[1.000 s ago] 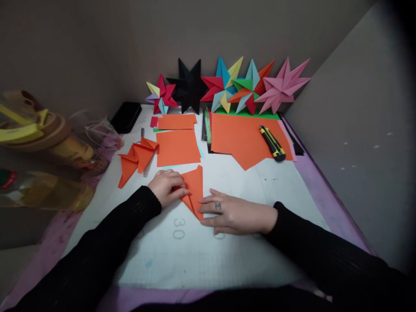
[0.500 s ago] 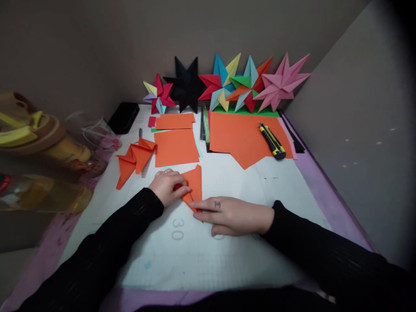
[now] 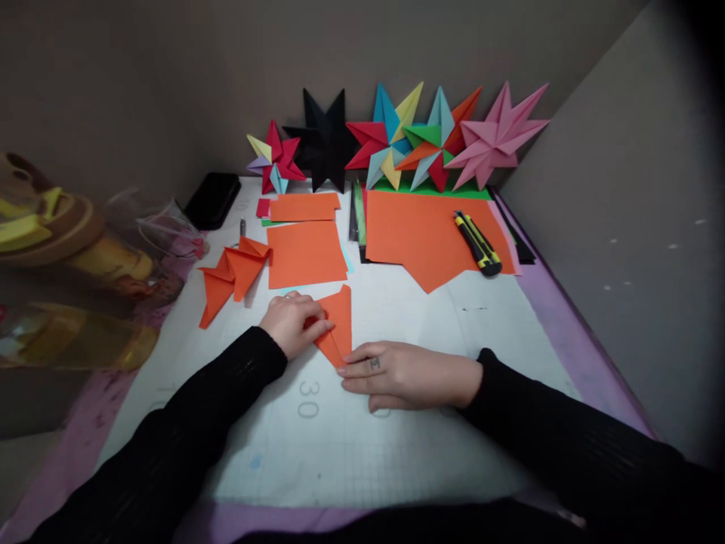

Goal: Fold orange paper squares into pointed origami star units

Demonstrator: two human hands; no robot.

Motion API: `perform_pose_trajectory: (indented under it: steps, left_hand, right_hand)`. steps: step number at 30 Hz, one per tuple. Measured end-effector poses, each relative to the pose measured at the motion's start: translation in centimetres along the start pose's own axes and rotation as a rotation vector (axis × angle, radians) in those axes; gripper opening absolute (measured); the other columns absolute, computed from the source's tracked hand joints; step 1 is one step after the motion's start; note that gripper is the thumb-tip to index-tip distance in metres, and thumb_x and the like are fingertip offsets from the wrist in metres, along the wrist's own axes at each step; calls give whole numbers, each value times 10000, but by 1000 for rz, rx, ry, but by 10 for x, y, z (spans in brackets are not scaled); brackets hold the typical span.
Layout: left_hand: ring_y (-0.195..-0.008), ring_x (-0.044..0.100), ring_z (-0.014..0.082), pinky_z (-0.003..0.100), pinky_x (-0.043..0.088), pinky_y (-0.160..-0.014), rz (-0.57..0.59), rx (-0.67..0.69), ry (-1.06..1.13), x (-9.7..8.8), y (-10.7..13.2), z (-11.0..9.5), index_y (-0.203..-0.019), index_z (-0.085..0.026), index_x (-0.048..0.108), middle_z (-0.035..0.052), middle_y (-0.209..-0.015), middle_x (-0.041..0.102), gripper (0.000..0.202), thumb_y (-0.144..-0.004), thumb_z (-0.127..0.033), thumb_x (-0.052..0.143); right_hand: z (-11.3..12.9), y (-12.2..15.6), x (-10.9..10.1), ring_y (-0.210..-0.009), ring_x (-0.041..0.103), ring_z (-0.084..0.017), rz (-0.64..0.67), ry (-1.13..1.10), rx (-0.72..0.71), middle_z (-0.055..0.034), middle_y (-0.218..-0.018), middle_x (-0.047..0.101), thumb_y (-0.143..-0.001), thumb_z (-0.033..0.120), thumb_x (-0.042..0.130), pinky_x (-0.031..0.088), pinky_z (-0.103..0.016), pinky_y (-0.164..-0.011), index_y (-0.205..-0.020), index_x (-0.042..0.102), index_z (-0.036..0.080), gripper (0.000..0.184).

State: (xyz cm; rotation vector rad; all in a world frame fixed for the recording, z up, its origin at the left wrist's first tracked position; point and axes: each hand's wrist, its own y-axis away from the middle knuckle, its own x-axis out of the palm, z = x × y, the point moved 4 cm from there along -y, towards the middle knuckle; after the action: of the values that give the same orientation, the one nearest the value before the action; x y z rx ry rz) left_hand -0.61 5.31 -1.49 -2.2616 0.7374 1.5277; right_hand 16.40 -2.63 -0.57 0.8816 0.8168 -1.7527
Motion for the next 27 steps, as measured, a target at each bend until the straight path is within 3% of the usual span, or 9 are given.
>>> perform_pose_trajectory:
  steps: [12, 17, 22, 27]
  left_hand:
    - [-735, 470, 187, 314, 323, -675, -20, -41, -14, 2, -2, 1, -692, -193, 605, 18, -744, 596, 258, -795, -428, 582]
    - [-744, 468, 190, 323, 328, -694, -33, -72, -1, 2, -1, 2, -696, -196, 612, 20, -770, 585, 264, -785, -443, 591]
    - [-747, 471, 195, 329, 334, -706, -47, -96, -8, 2, -1, 3, -688, -201, 617, 21, -761, 578, 261, -775, -447, 598]
    - [-749, 473, 194, 336, 341, -724, -49, -102, -5, 1, -1, 4, -675, -197, 605, 21, -762, 575, 268, -793, -436, 574]
  right_hand:
    - [2, 1, -1, -1218, 441, -211, 12, -8, 11, -65, -1210, 611, -908, 282, 498, 432, -322, -973, -1205, 574, 137, 339]
    - [3, 2, -3, -1183, 501, -175, -9, -62, 18, -36, -1075, 684, -927, 224, 464, 411, -292, -1000, -1220, 561, 146, 318]
    - [4, 1, -2, -1142, 542, -161, 28, -87, 55, -15, -1063, 689, -931, 225, 446, 375, -282, -1035, -1233, 548, 168, 324]
    - [5, 2, -4, -1204, 479, -200, 8, -54, 68, -20, -1127, 662, -919, 245, 476, 271, -399, -1094, -1201, 571, 195, 302]
